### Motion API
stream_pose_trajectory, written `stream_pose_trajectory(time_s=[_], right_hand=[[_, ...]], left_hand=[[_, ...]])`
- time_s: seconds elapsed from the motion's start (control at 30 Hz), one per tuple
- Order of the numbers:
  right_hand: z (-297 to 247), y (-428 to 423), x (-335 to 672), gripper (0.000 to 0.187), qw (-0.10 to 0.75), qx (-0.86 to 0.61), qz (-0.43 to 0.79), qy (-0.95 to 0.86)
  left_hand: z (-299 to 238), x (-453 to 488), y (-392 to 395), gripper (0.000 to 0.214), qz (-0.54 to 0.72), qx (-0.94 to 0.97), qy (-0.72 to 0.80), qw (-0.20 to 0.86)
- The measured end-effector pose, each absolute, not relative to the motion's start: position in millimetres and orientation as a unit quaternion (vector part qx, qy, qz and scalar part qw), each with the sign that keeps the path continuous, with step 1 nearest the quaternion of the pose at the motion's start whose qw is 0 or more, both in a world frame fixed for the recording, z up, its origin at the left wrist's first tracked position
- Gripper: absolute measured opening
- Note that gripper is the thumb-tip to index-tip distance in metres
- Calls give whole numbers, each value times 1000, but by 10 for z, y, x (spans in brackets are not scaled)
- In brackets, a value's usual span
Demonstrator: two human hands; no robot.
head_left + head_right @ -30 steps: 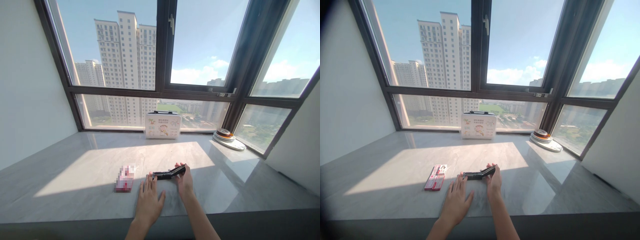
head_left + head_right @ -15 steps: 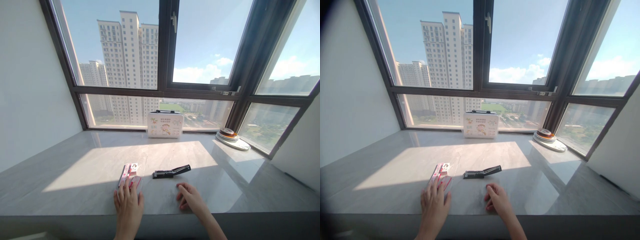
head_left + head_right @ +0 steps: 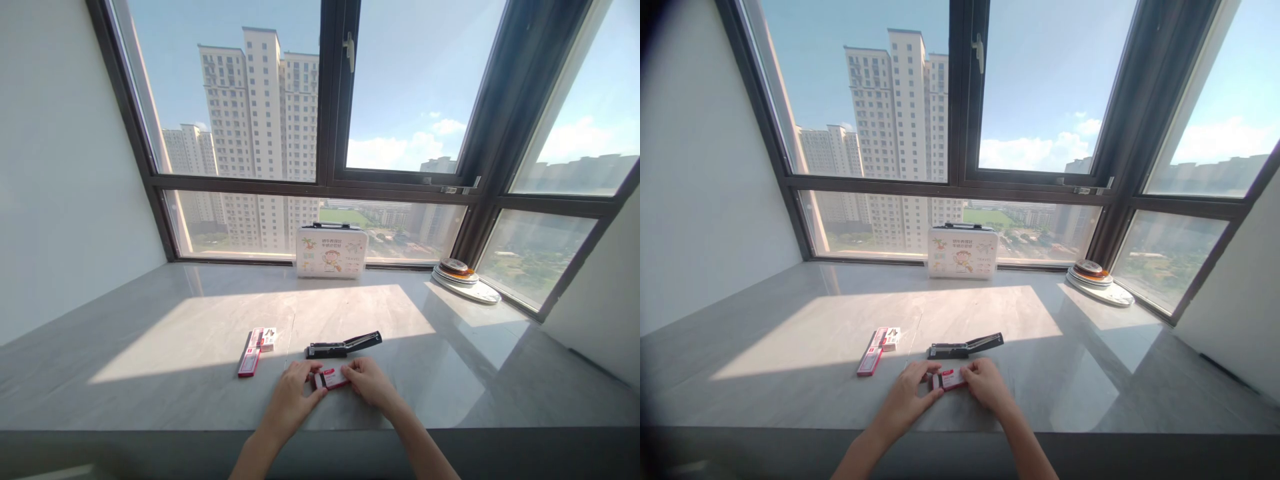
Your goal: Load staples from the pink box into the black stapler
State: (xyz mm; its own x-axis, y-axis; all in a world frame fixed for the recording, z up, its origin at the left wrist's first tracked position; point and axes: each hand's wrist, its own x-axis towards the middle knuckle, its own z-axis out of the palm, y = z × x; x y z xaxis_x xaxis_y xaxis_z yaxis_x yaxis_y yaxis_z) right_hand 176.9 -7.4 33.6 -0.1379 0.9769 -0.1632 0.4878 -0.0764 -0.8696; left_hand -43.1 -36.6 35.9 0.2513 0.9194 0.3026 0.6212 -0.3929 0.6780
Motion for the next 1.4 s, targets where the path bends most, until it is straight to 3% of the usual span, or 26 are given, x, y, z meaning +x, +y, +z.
stream_pose_trajectory(time_s=[0.17,0.33,0.53,0.67,0.77,1.07,1.2,1.4], right_hand=[[301,-36,2033,32,276,-619,409,-611],[510,-67,1993,21,285,-617,241,-693],[903,64,1643,14,155,-465,189,-851],[968,180,1495,12,130,-448,181,-866],[958,159,1515,8,153,-443,177,-865],[500,-99,2130,22,292,-521,234,-767],[398,-202,2231,42,293,-527,265,-753],[450,-226,2067,36,277,-520,251,-768]], left_hand=[[324,-475,-348,45,356,744,514,235],[360,-465,-375,50,348,742,517,248],[341,-484,-356,50,343,748,519,233],[357,-497,-363,50,336,751,521,226],[382,-490,-372,47,323,749,534,224],[342,-513,-346,54,373,736,512,239],[318,-514,-311,36,397,692,540,268],[352,-313,-333,15,356,710,555,247]])
